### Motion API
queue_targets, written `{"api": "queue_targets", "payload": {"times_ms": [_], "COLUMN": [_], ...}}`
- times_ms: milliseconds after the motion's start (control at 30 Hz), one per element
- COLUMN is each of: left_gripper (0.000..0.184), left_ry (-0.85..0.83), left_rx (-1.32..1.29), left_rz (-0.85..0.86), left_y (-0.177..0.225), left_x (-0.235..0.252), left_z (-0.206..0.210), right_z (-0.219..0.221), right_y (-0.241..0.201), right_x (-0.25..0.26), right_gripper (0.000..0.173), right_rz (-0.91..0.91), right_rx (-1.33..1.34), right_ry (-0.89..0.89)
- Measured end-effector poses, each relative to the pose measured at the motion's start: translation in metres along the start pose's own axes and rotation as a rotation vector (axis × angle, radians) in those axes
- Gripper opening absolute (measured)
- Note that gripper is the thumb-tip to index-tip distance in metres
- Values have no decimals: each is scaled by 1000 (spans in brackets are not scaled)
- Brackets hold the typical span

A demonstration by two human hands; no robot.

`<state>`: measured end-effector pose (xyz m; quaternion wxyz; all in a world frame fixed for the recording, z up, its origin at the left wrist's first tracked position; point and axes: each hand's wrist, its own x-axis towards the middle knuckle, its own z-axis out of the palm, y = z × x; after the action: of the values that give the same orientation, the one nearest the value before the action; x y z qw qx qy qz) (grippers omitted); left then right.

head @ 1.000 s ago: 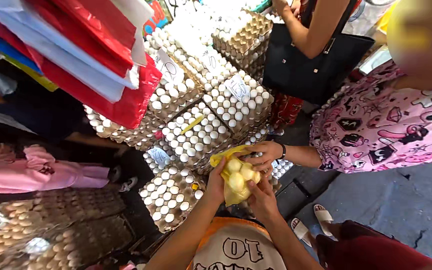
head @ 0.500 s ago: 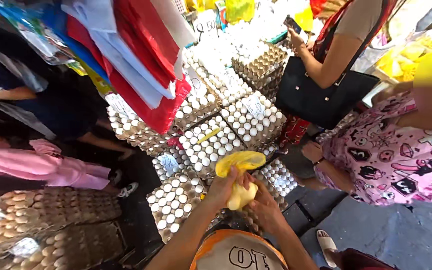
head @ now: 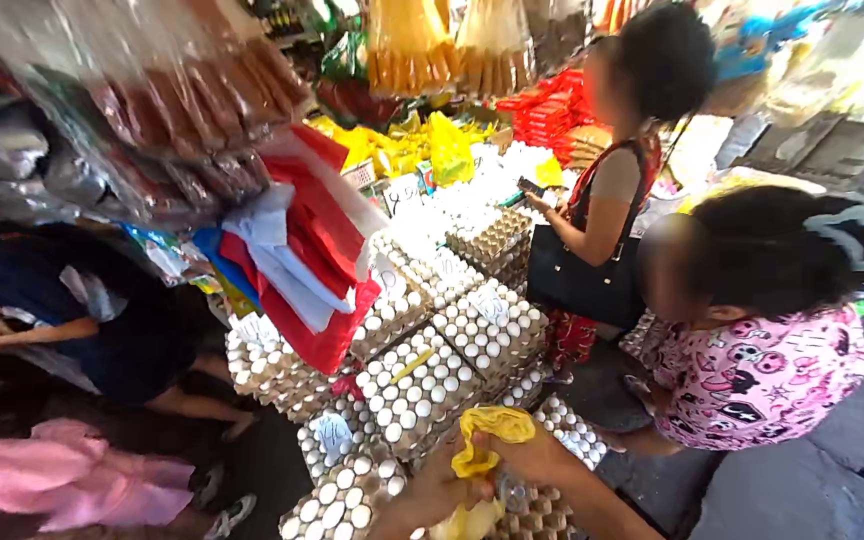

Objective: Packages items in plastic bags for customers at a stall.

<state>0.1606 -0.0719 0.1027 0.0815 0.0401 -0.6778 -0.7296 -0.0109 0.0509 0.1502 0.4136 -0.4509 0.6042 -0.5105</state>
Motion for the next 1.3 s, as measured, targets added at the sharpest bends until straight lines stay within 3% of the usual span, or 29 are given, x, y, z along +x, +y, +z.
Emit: {"api": "queue_targets", "payload": {"times_ms": [100,200,267,333,367,433,500,600,700,767,800,867,933,967,1033,1133,1300], "left_gripper": [34,31,31,29,24,23,24,25,31,32,32,32,34,35,32,30,21], "left_ry": [-52,-50,-7,51,75,77,52,23,-34,-37,-35,-52,-104,-124,-160,-223,-349], "left_rx": [19,72,126,220,280,342,292,333,406,430,443,512,619,668,745,829,984], "left_rz": [77,120,115,70,36,-29,-16,20,49,16,-9,-63,-115,-118,-113,-37,139], "left_y": [-15,-22,-22,-17,-13,-7,-10,-14,-12,-11,-10,-2,12,20,31,38,73], "left_x": [3,8,9,10,10,16,24,26,25,23,23,29,37,40,45,44,28], "left_z": [3,0,-2,0,2,5,4,1,-5,-11,-13,-12,-11,-12,-21,-33,-14], "right_z": [-7,-16,-22,-16,-10,-6,-21,-51,-80,-93,-94,-77,-46,-34,-29,-60,-110], "right_y": [-4,1,1,-2,0,6,-1,-13,-18,-26,-31,-40,-33,-22,-4,2,4], "right_x": [13,17,7,-2,-3,3,5,3,-7,-16,-21,-27,-27,-24,-15,-13,-20], "right_gripper": [29,28,45,72,73,45,28,21,19,19,27,54,73,70,43,12,29], "right_rz": [-75,-134,-165,-153,-144,-173,-170,-113,-139,-287,-366,-453,-407,-427,-485,-511,-535], "right_rx": [-30,112,148,-65,-213,-356,-324,-200,-122,-269,-435,-817,-1196,-1313,-1409,-1302,-803], "right_ry": [83,131,44,-13,-9,49,92,122,268,403,417,276,75,43,16,-117,-228]}}
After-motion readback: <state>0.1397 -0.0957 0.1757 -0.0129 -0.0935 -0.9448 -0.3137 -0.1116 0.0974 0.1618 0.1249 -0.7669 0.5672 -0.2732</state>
